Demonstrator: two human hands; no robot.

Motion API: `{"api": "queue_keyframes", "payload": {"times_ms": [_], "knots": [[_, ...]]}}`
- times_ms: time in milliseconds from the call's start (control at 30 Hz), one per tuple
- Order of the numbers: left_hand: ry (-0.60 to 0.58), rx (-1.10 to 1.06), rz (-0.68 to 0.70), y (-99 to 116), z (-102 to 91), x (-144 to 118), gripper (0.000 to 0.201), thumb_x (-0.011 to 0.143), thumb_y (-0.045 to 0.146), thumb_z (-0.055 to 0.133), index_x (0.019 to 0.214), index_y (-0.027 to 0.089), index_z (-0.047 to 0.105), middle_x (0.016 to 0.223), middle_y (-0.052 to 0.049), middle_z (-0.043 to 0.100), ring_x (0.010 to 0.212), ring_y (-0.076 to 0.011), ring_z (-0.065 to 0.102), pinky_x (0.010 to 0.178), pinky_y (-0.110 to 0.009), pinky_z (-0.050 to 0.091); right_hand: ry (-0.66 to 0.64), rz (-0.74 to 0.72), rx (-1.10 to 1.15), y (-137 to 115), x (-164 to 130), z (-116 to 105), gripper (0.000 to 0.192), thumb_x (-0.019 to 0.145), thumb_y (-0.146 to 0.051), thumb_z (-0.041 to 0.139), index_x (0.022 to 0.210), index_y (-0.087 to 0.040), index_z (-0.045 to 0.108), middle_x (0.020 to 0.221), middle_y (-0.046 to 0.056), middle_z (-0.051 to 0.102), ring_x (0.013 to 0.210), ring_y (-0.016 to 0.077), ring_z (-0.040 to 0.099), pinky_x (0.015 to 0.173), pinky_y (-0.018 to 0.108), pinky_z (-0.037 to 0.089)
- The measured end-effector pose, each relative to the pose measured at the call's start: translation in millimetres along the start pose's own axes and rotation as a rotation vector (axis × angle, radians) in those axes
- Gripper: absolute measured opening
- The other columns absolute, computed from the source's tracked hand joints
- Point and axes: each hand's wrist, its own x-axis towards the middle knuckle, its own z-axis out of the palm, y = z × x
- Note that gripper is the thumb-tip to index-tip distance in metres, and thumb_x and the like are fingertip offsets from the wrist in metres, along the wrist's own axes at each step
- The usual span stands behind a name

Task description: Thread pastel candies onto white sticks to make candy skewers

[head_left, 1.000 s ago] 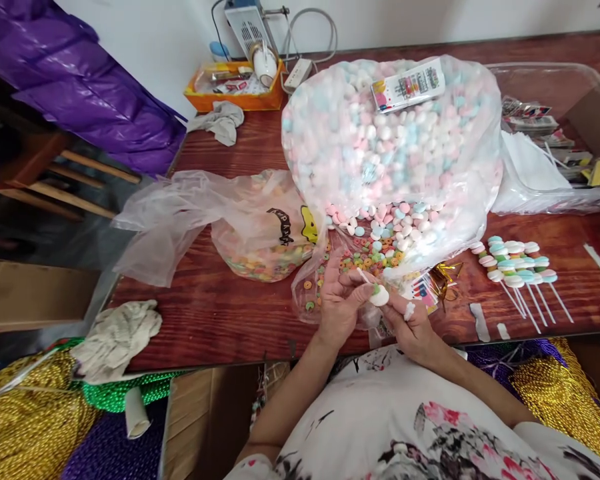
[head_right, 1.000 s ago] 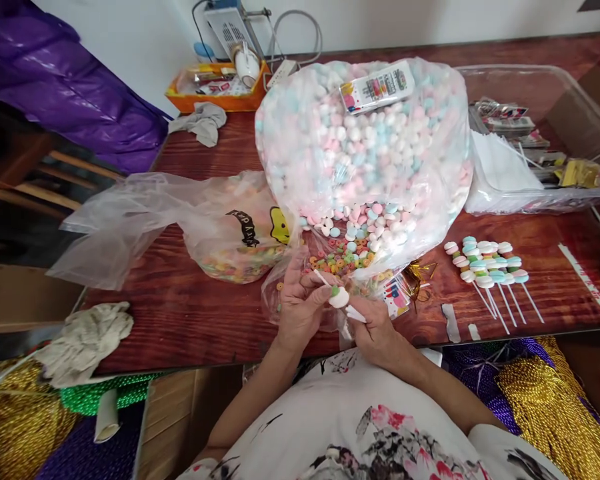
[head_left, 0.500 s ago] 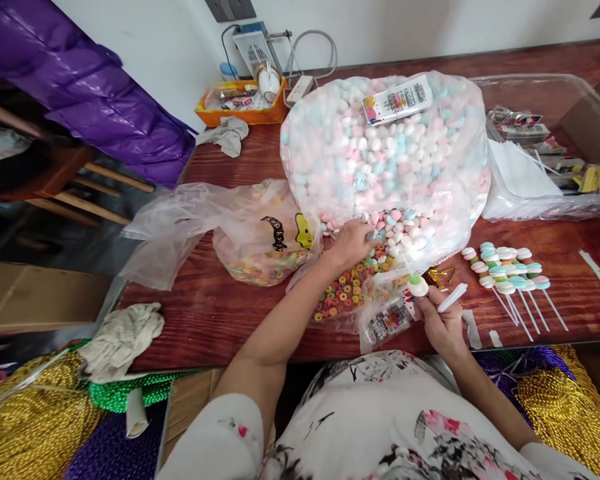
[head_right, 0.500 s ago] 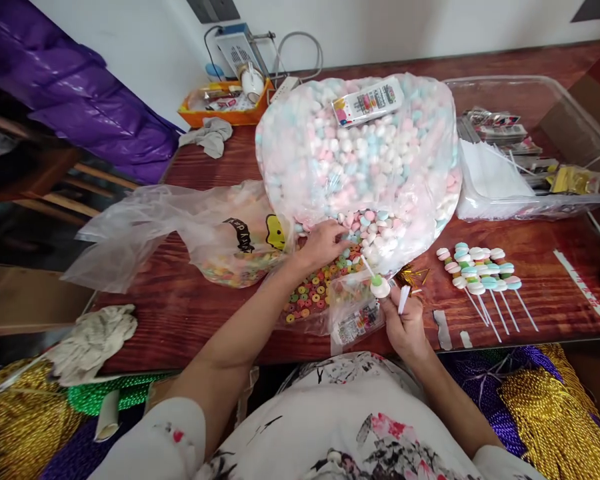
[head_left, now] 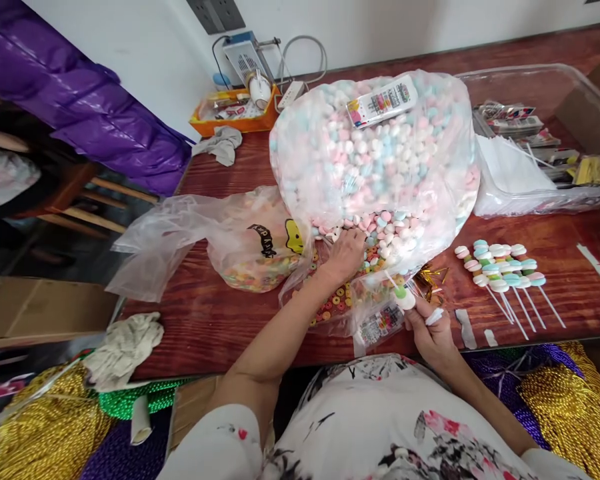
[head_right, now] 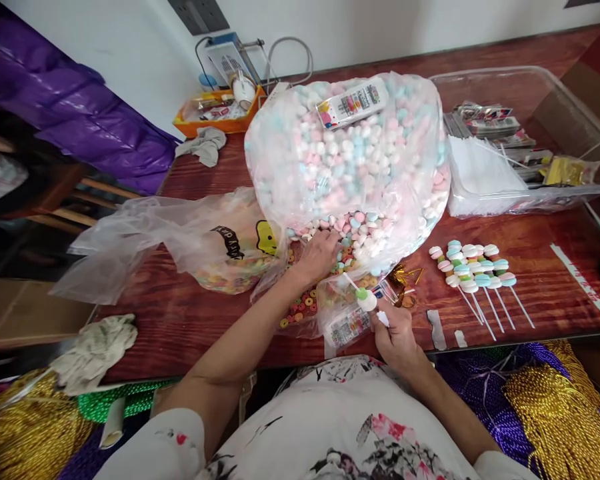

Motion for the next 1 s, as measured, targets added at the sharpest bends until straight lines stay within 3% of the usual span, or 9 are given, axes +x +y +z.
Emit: {"api": "queue_keyframes", "payload": {"times_ms": [133,267,333,400,533,633,733,1000], "knots": [[0.044,0.016,0.187,-11.1,7.3,-13.3,0.018,0.089,0.017,0.054,0.100,0.014,0.068,0.101,-0.014,0.063,0.100,-0.0274,0.057,0.091,-0.042,0.050,0.018,-0.022,-0.040,2.3,-0.5,0.6,0.028,0.101,-0.023,0.049,0.073,-0.020,0.054,0.059,-0.005,0.045,0.052,0.0103,0.042,0.054,0.026,0.032],[0.173,-0.179,0.164,-22.1,7.4,-21.6,0.014,0.084,0.018,0.061,0.093,0.015,0.072,0.098,-0.012,0.068,0.099,-0.0263,0.060,0.092,-0.044,0.049,0.004,-0.031,-0.036,2.7,0.1,6.2,0.026,0.100,-0.023,0.049,0.075,-0.020,0.054,0.060,-0.004,0.046,0.054,0.0114,0.042,0.055,0.027,0.033],[0.255,-0.348,0.097,-20.9,4.6,-31.4,0.010,0.082,0.018,0.065,0.088,0.017,0.073,0.094,-0.009,0.071,0.096,-0.0246,0.062,0.092,-0.044,0.050,-0.030,-0.044,-0.052,1.0,0.5,9.8,0.023,0.099,-0.021,0.048,0.077,-0.020,0.055,0.061,-0.003,0.047,0.055,0.0124,0.043,0.056,0.027,0.034],[0.359,-0.615,-0.053,-15.4,-0.1,-47.1,0.010,0.081,0.022,0.069,0.089,0.018,0.074,0.089,-0.006,0.073,0.088,-0.0209,0.064,0.086,-0.039,0.052,-0.051,-0.068,-0.067,-2.2,1.1,13.3,0.022,0.098,-0.019,0.048,0.077,-0.021,0.055,0.062,-0.003,0.048,0.055,0.0128,0.043,0.056,0.028,0.034],[0.505,-1.339,-0.379,1.0,-15.0,-87.0,0.038,0.071,0.032,0.084,0.106,0.021,0.074,0.091,-0.002,0.074,0.073,-0.0137,0.066,0.061,-0.025,0.053,-0.115,-0.101,-0.069,-12.4,3.8,23.3,0.022,0.098,-0.018,0.047,0.077,-0.021,0.053,0.062,-0.003,0.048,0.055,0.0128,0.043,0.057,0.028,0.034],[0.530,-1.672,-0.428,11.9,-26.5,-110.1,0.050,0.062,0.028,0.091,0.109,0.023,0.073,0.093,0.000,0.074,0.074,-0.0132,0.069,0.054,-0.021,0.054,-0.190,-0.126,-0.085,-22.2,7.1,35.6,0.023,0.098,-0.015,0.045,0.077,-0.021,0.052,0.064,-0.003,0.048,0.057,0.0131,0.043,0.058,0.027,0.034],[0.619,-1.748,-0.408,18.6,-32.8,-122.0,0.050,0.060,0.025,0.093,0.107,0.025,0.075,0.094,0.000,0.076,0.079,-0.0135,0.072,0.061,-0.020,0.058,-0.226,-0.170,-0.094,-32.5,10.1,46.2,0.023,0.097,-0.012,0.044,0.077,-0.021,0.050,0.065,-0.003,0.049,0.058,0.0131,0.042,0.057,0.027,0.032],[0.823,-1.643,-0.322,24.5,-31.5,-127.3,0.055,0.050,0.020,0.098,0.100,0.028,0.078,0.088,0.003,0.076,0.078,-0.0097,0.070,0.071,-0.018,0.058,-0.264,-0.201,-0.137,-45.2,6.8,47.9,0.020,0.095,-0.011,0.044,0.080,-0.021,0.053,0.068,-0.002,0.056,0.059,0.0133,0.047,0.058,0.027,0.033]]}}
